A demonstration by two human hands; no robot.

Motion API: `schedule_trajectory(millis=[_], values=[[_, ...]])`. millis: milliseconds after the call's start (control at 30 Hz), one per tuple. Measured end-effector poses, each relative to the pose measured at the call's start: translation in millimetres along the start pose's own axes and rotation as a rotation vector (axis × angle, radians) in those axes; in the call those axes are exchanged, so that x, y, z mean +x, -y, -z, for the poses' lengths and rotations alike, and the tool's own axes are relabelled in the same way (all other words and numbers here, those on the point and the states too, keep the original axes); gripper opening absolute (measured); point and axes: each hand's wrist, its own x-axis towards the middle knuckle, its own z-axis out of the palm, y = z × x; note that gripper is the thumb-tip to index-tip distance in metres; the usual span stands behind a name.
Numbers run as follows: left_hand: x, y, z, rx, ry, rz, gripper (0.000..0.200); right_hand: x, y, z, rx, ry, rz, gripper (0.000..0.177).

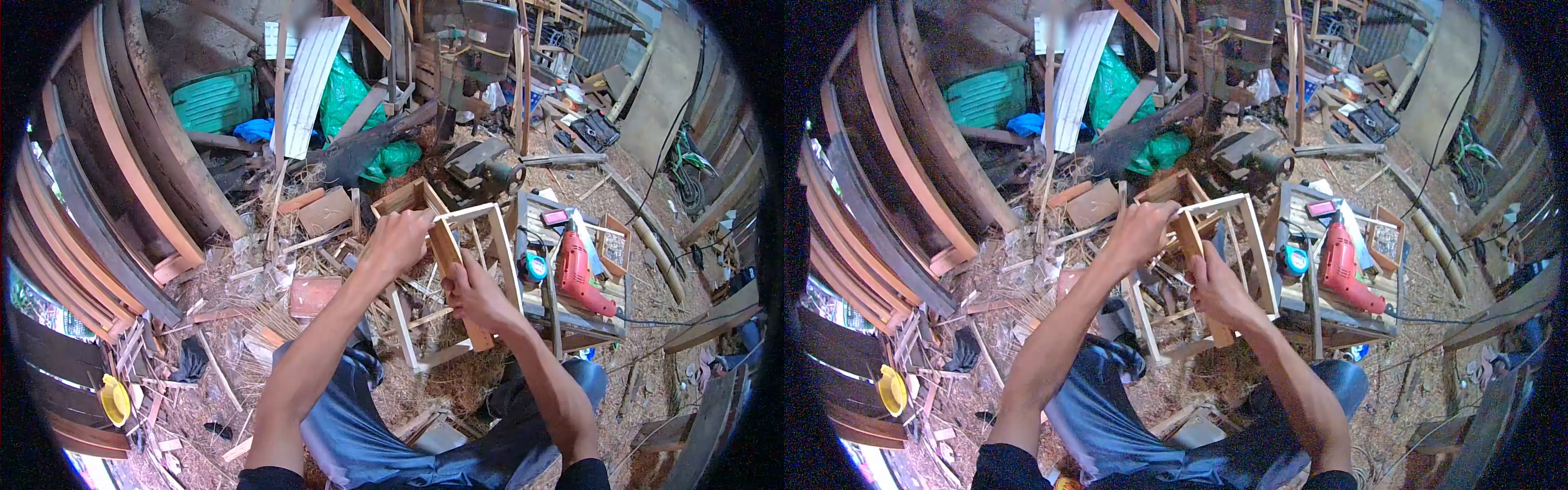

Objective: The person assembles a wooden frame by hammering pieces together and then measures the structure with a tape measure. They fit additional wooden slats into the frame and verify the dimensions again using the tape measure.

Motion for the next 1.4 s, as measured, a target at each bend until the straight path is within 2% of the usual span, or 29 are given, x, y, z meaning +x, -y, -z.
schedule_trajectory(millis=[33,100,167,233,267,300,367,400,500,533,567,633,667,700,767,833,900,1033,1200,1267,1300,1367,1400], values=[[3,0,-1,0.011,0.012,-0.003,0.025,1,-9,-2,0.001,-0.002,0.006,0.025],[2,-1,-4,0.019,-0.011,-0.005,0.024,-6,-21,-10,-0.940,-0.458,0.592,0.022],[3,3,-3,0.032,-0.028,-0.011,0.024,-4,-15,-10,-0.949,-0.478,0.548,0.017],[3,6,3,-0.025,0.002,-0.005,0.023,-1,5,-1,0.008,0.047,-0.055,0.012],[4,5,7,-0.025,0.042,0.035,0.022,-1,8,1,0.175,0.105,-0.096,0.020],[6,7,7,-0.021,0.035,0.028,0.022,-2,12,1,0.173,0.102,-0.086,0.020],[5,14,2,-0.048,0.010,-0.037,0.022,-7,16,-2,0.438,0.164,-0.125,0.020],[7,15,4,-0.070,0.076,-0.037,0.021,-9,13,-3,0.393,0.105,-0.122,0.023],[4,22,4,-0.157,0.018,-0.119,0.019,-12,15,-7,0.341,0.113,-0.099,0.024],[1,23,4,-0.260,0.055,-0.108,0.021,-2,5,-3,0.366,0.121,-0.108,0.033],[0,22,3,-0.259,0.056,-0.108,0.021,-3,0,-4,0.367,0.121,-0.108,0.033],[-3,14,6,-0.305,0.110,-0.091,0.023,-13,8,-14,-0.449,-0.211,0.093,0.041],[-4,10,8,-0.293,0.105,-0.089,0.026,-6,-8,-18,-0.632,-0.390,0.337,0.052],[-5,7,10,-0.297,0.108,-0.086,0.026,-8,-9,-18,-0.633,-0.388,0.331,0.052],[-6,6,14,-0.215,0.139,-0.151,0.031,-11,-7,-19,-0.645,-0.408,0.564,0.057],[-8,13,10,-0.226,0.142,-0.161,0.033,-10,-2,-17,-0.626,-0.385,0.511,0.059],[-8,16,8,-0.236,0.138,-0.172,0.036,-8,-1,-12,-0.633,-0.360,0.584,0.058],[-8,17,6,-0.253,0.131,-0.169,0.038,-15,14,-7,-0.666,-0.298,0.453,0.059],[-9,16,6,-0.272,0.126,-0.163,0.043,-14,13,1,-0.674,-0.275,0.449,0.062],[-7,15,7,-0.249,0.169,-0.146,0.045,-21,28,0,-0.652,-0.230,0.264,0.060],[-6,16,7,-0.248,0.166,-0.146,0.045,-18,25,2,-0.653,-0.230,0.266,0.060],[-7,19,6,-0.264,0.158,-0.166,0.046,-10,12,7,-0.737,-0.248,0.437,0.061],[-7,18,7,-0.265,0.158,-0.166,0.046,-7,8,9,-0.737,-0.249,0.437,0.061]])
